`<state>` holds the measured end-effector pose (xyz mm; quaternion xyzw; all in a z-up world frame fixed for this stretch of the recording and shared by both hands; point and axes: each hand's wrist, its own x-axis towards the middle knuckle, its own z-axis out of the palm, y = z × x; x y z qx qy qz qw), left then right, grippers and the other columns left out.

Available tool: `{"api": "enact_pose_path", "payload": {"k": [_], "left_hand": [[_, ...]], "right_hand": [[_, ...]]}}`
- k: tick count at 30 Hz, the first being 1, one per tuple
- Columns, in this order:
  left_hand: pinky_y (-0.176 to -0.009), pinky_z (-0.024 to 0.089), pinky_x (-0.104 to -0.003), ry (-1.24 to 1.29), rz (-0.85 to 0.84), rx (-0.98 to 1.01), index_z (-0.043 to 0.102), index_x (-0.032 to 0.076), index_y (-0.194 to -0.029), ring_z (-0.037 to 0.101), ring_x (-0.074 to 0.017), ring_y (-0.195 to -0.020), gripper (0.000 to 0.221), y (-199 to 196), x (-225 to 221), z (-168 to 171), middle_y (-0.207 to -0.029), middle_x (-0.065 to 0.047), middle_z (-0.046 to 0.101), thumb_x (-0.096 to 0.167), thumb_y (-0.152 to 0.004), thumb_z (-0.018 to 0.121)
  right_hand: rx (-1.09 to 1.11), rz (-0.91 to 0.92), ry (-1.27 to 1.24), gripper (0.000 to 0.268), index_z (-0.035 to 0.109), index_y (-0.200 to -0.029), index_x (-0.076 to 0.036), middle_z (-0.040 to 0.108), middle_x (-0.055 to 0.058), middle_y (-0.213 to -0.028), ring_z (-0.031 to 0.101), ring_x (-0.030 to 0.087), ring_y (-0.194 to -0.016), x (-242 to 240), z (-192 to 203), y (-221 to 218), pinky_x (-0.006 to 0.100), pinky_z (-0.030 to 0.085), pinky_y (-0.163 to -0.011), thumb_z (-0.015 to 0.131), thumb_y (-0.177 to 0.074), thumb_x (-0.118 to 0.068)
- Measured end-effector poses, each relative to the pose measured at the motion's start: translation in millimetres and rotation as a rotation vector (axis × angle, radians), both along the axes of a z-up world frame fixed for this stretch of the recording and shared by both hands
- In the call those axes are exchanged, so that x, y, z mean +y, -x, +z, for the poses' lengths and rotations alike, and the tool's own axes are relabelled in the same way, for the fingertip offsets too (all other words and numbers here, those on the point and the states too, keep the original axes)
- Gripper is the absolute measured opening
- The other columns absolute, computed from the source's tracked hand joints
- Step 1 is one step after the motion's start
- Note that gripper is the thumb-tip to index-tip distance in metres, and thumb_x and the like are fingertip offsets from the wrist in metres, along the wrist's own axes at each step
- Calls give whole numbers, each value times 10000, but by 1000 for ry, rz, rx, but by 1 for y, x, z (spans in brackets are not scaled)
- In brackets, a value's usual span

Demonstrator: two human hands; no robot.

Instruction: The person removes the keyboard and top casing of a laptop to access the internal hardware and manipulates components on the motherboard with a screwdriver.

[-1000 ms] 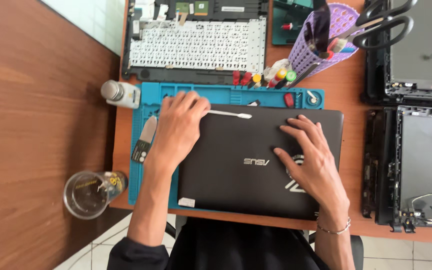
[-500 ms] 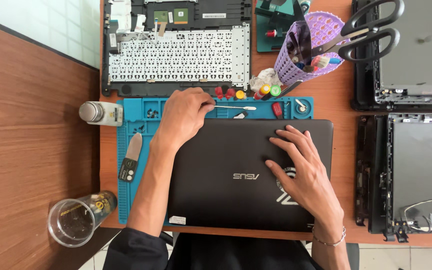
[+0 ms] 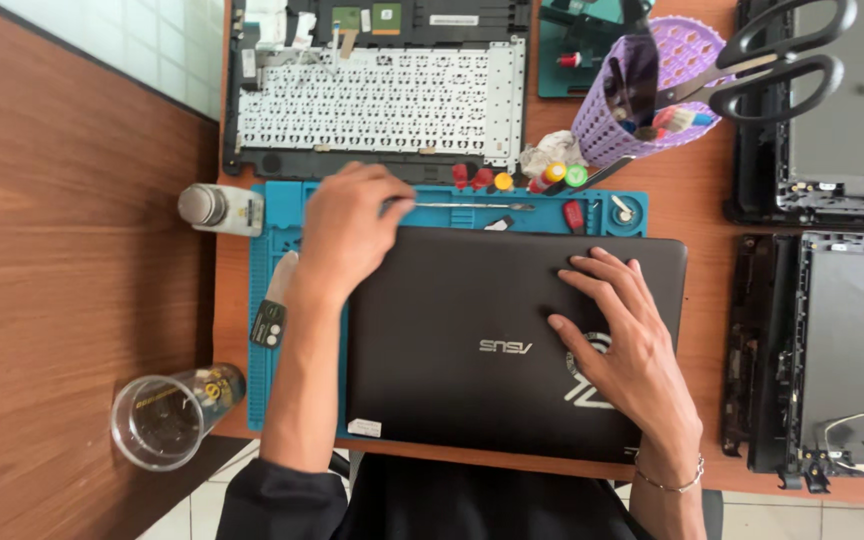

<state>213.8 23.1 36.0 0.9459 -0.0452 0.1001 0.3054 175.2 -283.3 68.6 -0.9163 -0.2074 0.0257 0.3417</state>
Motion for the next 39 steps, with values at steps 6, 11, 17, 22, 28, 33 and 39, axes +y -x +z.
{"api": "enact_pose_path", "payload": {"k": [6,11,17,22,28,33,39], "left_hand": [[-813,513,-461,83,296,66,728,3,-1026,653,-381,-942,92,64,33,29,-984,-169,692,25,-952,680],[-824,503,-480,-30,512,119,676,-44,-1132,638,-413,-986,250,113,33,23,-1048,-201,673,25,-894,711],[-881,489,-488,-122,629,194,642,-63,-1134,610,-421,-1048,343,133,30,4,-1084,-228,631,52,-838,772],[-902,477,-475,-188,624,217,647,-39,-1055,608,-388,-1047,260,132,31,0,-1036,-198,635,42,-836,763],[-843,486,-469,-129,604,128,658,-25,-997,620,-376,-969,152,133,29,6,-982,-171,638,36,-883,738],[-701,472,-462,2,626,146,724,5,-949,609,-342,-794,101,131,14,39,-866,-146,624,102,-967,745],[-691,548,-337,433,221,55,694,13,-975,698,-238,-775,119,112,-35,68,-932,-98,708,97,-909,747]], "right_hand": [[-47,18,2,437,664,-1255,-44,644,126,-1341,536,335,-1392,2,1,1,519,346,-1241,781,-850,-159],[-76,25,48,446,663,-1272,-38,635,141,-1364,535,362,-1394,9,3,3,531,343,-1238,780,-856,-151],[-64,6,30,424,672,-1263,-38,632,141,-1378,543,366,-1393,13,1,6,531,345,-1251,785,-876,-167],[-65,2,33,433,670,-1274,-37,630,146,-1390,546,364,-1392,12,0,9,531,350,-1246,779,-878,-173],[-69,7,41,434,668,-1278,-42,634,141,-1385,542,359,-1395,12,2,11,518,356,-1235,775,-881,-179],[-83,17,21,429,670,-1260,-40,658,135,-1347,566,348,-1358,12,8,10,507,382,-1205,787,-865,-161],[1,65,-159,421,680,-1210,-49,719,103,-1170,704,291,-1117,16,21,11,393,553,-939,818,-817,-112]]}}
